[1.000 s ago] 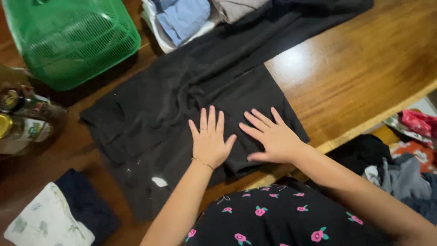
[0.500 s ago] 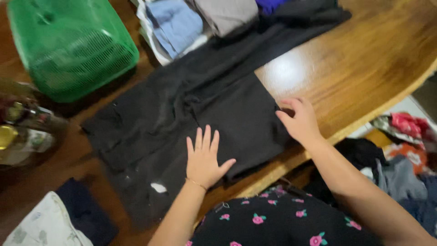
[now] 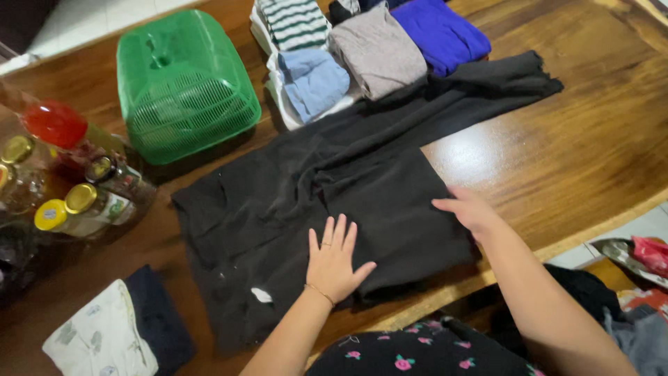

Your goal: The person folds a pair of black pants on a wooden table. They smooth the fabric, fold the legs together, and then fold the garment into a compact rectangle.

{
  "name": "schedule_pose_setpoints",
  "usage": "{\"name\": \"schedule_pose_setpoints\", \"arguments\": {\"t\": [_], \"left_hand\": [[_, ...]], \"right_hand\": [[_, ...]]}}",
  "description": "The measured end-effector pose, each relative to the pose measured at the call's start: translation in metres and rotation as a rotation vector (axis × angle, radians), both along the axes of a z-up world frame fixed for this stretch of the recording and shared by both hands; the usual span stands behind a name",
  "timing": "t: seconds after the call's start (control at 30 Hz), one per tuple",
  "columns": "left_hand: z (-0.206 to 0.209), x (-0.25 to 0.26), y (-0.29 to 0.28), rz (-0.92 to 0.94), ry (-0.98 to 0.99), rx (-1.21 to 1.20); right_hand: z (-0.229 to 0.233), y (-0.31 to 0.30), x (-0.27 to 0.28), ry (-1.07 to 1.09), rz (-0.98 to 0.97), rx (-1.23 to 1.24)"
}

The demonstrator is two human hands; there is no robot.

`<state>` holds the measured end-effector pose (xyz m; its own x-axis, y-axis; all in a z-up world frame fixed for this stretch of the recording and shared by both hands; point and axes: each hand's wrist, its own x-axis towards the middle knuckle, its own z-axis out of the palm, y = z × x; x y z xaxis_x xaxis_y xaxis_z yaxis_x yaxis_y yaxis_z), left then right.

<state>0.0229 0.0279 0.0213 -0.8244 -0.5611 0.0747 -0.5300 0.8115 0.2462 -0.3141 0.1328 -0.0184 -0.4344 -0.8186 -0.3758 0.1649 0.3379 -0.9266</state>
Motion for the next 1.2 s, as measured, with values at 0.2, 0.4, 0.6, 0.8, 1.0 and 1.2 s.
{"name": "schedule_pose_setpoints", "arguments": {"t": [0.2,0.4,0.6,0.8,1.0,1.2], "left_hand": [[0.008,-0.034,0.012,-0.083,0.030,0.115],[0.006,-0.048,0.013,-0.081,0.242,0.412],[-0.006,0.038,-0.007,0.062,0.518,0.624],[0.009,0.146,-0.015,0.783,1.201,1.594],[0.003,0.184,-0.012,0.821,1.151,1.476],[-0.018,0.183,-0.015,0.686,1.181,1.229]], "right_hand": [[0.010,0.041,-0.031,-0.208,-0.188,0.076],[0.085,0.053,-0.016,-0.302,-0.145,-0.021],[0.136,0.003,0.062,-0.068,0.174,-0.031],[0.124,-0.075,0.204,0.146,0.712,-0.065],[0.065,-0.097,0.337,0.122,0.894,-0.133],[0.055,-0.105,0.315,-0.048,0.743,-0.262]]}}
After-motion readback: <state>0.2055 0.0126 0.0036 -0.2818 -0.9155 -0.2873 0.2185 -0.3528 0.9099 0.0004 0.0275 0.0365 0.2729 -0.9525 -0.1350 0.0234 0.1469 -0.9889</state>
